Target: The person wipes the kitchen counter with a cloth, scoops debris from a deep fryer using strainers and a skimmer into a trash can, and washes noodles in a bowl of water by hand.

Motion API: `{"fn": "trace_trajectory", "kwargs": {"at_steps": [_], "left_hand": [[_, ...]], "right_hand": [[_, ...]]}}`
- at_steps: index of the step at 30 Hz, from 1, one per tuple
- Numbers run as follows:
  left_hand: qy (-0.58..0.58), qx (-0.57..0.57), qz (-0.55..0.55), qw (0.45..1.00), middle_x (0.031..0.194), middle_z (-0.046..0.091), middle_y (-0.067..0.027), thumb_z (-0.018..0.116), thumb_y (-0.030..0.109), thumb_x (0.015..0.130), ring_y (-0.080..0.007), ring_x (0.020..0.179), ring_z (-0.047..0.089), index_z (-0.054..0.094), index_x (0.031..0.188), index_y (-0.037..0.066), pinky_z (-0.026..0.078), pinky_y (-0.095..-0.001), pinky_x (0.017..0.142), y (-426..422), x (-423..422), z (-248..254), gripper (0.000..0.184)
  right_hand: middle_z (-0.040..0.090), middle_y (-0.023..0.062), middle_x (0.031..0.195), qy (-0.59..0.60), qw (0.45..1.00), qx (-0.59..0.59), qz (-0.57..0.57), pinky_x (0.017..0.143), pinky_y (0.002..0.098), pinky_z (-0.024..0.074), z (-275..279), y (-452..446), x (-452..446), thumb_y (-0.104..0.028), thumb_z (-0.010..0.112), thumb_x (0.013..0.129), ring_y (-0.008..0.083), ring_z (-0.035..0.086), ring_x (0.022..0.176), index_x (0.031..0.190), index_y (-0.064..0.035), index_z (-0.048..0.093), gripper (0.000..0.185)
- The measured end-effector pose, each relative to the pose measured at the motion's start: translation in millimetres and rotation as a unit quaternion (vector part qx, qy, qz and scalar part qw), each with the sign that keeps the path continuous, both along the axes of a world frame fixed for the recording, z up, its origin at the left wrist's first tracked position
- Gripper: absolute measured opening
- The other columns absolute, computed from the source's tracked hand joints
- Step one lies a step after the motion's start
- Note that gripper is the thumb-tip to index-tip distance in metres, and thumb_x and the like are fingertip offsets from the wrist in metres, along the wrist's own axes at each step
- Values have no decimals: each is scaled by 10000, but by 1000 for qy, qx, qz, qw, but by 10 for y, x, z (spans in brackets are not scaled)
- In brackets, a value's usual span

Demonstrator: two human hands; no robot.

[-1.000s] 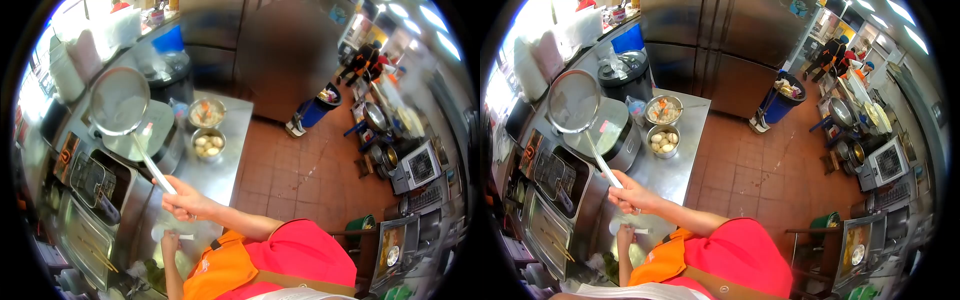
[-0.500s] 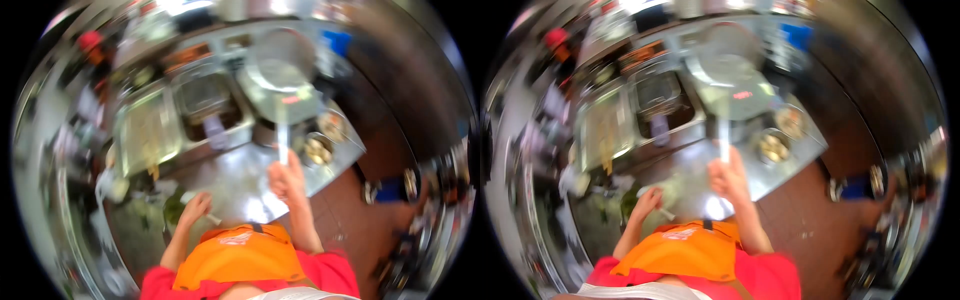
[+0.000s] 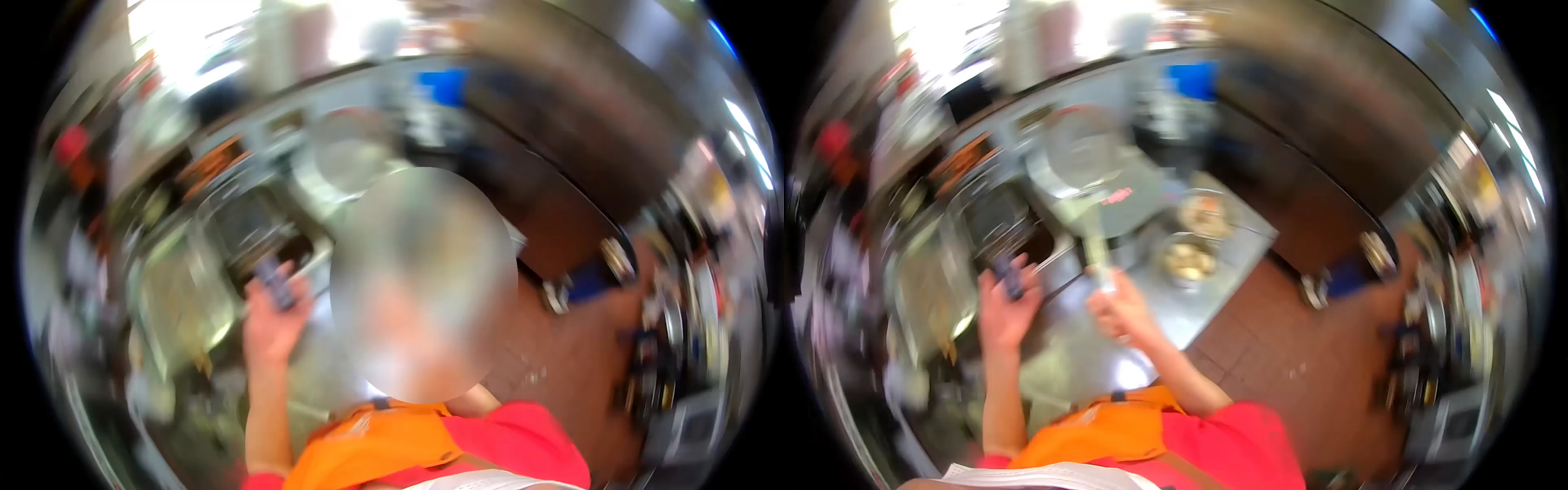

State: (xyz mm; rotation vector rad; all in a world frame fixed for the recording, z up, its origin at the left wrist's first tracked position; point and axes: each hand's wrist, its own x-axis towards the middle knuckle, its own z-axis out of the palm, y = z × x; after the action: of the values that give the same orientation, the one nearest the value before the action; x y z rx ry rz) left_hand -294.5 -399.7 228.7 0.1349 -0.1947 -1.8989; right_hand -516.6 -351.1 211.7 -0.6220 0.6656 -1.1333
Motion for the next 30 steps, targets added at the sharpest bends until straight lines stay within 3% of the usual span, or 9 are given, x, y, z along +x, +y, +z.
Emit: {"fn": "trace_trajectory", "kwargs": {"at_steps": [1, 2, 4, 9, 19, 21, 22, 24, 30], "left_hand": [[-20, 50, 4, 999, 976, 444, -84, 564, 324, 935, -181, 879, 465, 321, 1335, -68, 429, -296, 724, -11, 0, 143, 610], [121, 13, -57, 991, 968, 417, -58, 533, 279, 959, -160, 842, 429, 304, 1366, -63, 421, -288, 699, -59, 160, 5, 579], [177, 8, -81, 981, 928, 369, -30, 472, 152, 978, -137, 785, 391, 301, 1364, -68, 403, -268, 613, 63, 404, 107, 476], [187, -25, -87, 978, 930, 369, -33, 407, 22, 941, -137, 776, 399, 194, 1362, -130, 392, -249, 559, -150, 469, 515, 496], [188, -51, -137, 971, 873, 365, -54, 369, 23, 926, -143, 626, 394, 163, 1377, -142, 395, -275, 466, -42, 600, 742, 523], [179, -72, -122, 974, 860, 370, -67, 351, 17, 911, -150, 623, 408, 157, 1388, -136, 394, -272, 459, 190, 588, 787, 537], [148, -87, -95, 981, 846, 373, -83, 338, 15, 902, -158, 607, 409, 168, 1389, -123, 399, -273, 442, 286, 575, 800, 534], [103, -92, -45, 989, 874, 422, -106, 420, 30, 891, -177, 623, 481, 244, 1374, -83, 454, -243, 373, 488, 601, 694, 527], [38, -163, -24, 986, 835, 446, -153, 394, 0, 872, -194, 554, 481, 168, 1396, -105, 436, -271, 350, 623, 768, 516, 580]], "right_hand": [[497, -11, 759, -12, 1000, 15, 11, 394, 165, 268, -26, -57, -18, -154, 489, 973, 15, 329, 463, 1340, -223, 384, 388], [496, -7, 763, -8, 1000, 8, 18, 397, 169, 266, 90, -19, 31, -156, 481, 974, 15, 318, 466, 1347, -218, 373, 393], [491, -3, 777, -5, 999, -6, 47, 398, 169, 258, 260, 49, 118, -167, 467, 978, 14, 301, 468, 1358, -212, 353, 399], [479, 4, 791, -15, 998, -35, 59, 405, 167, 260, 257, -7, -76, -189, 453, 985, 20, 296, 474, 1365, -199, 341, 397], [528, 3, 760, 15, 999, -35, 35, 381, 183, 281, 155, -178, 12, -193, 544, 940, 33, 359, 464, 1338, -220, 352, 443], [535, 7, 756, 89, 994, 45, 42, 380, 195, 281, 218, -100, 30, -210, 545, 944, 35, 369, 457, 1300, -222, 341, 410], [534, 4, 755, 64, 997, 29, 39, 378, 194, 273, 92, -84, 9, -204, 551, 941, 33, 371, 459, 1295, -225, 350, 407], [543, 7, 763, 136, 990, 22, 42, 383, 187, 273, 281, 0, -52, -164, 547, 936, 34, 381, 460, 1341, -224, 362, 449], [552, 53, 857, 228, 970, -82, -4, 388, 179, 324, 320, -230, -197, -59, 433, 955, 23, 372, 465, 1356, -48, 358, 408]]}}
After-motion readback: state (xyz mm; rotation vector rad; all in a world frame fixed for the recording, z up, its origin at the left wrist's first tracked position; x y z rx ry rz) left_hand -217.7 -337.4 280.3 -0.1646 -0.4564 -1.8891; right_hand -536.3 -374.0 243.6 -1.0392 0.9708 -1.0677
